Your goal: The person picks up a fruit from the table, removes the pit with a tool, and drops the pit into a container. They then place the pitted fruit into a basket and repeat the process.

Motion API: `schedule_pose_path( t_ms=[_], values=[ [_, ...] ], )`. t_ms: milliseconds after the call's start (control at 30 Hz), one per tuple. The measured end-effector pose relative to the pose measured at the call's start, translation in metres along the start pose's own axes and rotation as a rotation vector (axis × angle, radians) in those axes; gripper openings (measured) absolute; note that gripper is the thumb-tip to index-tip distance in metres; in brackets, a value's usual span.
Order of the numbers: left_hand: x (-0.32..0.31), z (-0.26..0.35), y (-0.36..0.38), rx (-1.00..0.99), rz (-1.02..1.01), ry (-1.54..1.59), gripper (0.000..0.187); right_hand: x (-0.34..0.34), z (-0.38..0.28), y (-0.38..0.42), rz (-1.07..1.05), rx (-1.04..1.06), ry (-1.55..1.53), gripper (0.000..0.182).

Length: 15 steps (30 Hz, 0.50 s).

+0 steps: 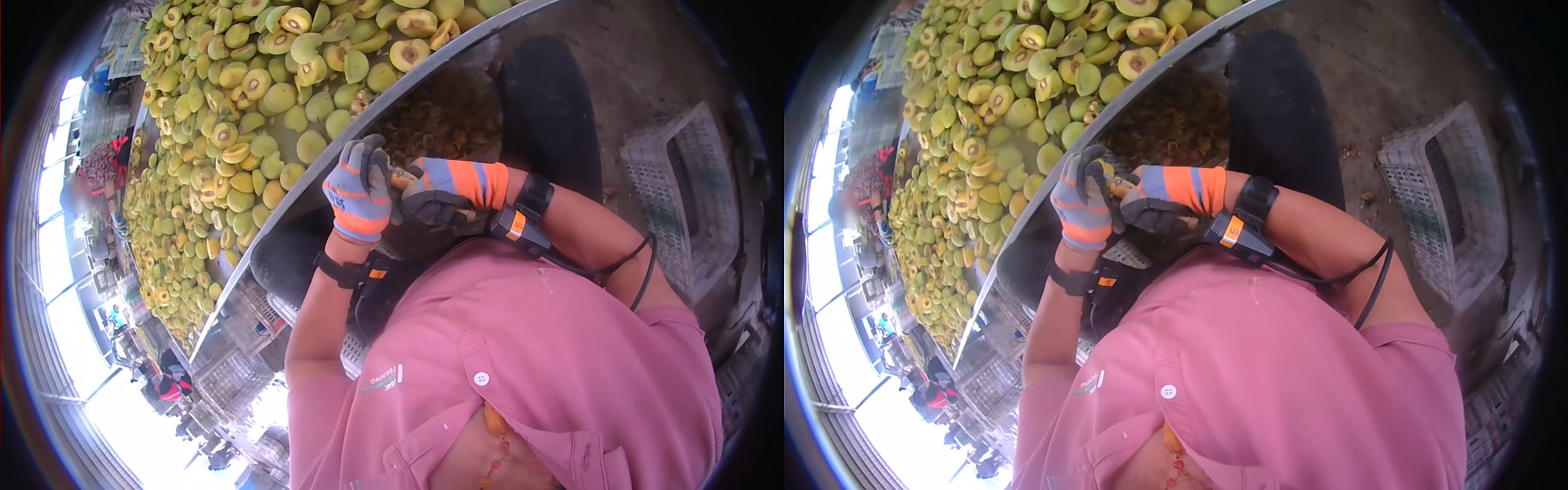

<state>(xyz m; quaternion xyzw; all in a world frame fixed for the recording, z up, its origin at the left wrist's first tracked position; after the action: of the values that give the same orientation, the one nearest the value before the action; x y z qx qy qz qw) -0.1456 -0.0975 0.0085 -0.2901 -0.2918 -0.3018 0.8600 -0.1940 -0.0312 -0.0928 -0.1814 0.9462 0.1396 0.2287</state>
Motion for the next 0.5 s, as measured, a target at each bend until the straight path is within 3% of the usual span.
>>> schedule_pose_path(
  t_ms=[100,200,233,333,400,433,500],
  values=[
    [-0.005,0.001,0.0,-0.027,0.018,-0.086,0.021,0.008,-0.005,0.0,0.059,0.007,0.178,0.02],
    [-0.03,-0.05,0.014,0.392,-0.066,0.389,0.019,0.01,0.0,0.001,0.035,-0.051,0.174,0.019],
    [-0.034,-0.053,0.015,0.429,-0.106,0.455,0.019,0.009,0.003,0.002,0.017,-0.085,0.156,0.018],
    [-0.035,-0.045,0.008,0.468,-0.245,0.571,0.023,-0.01,0.004,0.011,-0.156,-0.105,-0.371,0.019],
    [-0.026,-0.023,-0.003,0.397,-0.355,0.533,0.025,-0.018,0.001,0.016,-0.183,-0.123,-0.428,0.018],
    [-0.017,-0.014,-0.006,0.35,-0.319,0.488,0.026,-0.022,-0.001,0.016,-0.199,-0.133,-0.456,0.018],
    [-0.007,0.005,-0.009,0.254,-0.252,0.397,0.028,-0.049,-0.003,0.021,-0.478,-0.26,-0.839,0.017]
  ],
)
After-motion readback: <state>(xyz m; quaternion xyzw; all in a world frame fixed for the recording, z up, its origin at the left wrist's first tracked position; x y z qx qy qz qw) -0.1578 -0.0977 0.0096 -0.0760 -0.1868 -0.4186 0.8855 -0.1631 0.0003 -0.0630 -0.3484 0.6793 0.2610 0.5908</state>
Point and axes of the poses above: each hand's wrist, its own y-axis away from the middle knuckle, its own x-axis out of the back of the hand, z = x × y, the point moved 9 cm from there along -y, towards the middle knuckle, and after that the axes turned 1 degree about -z, right-handed, at the moved point
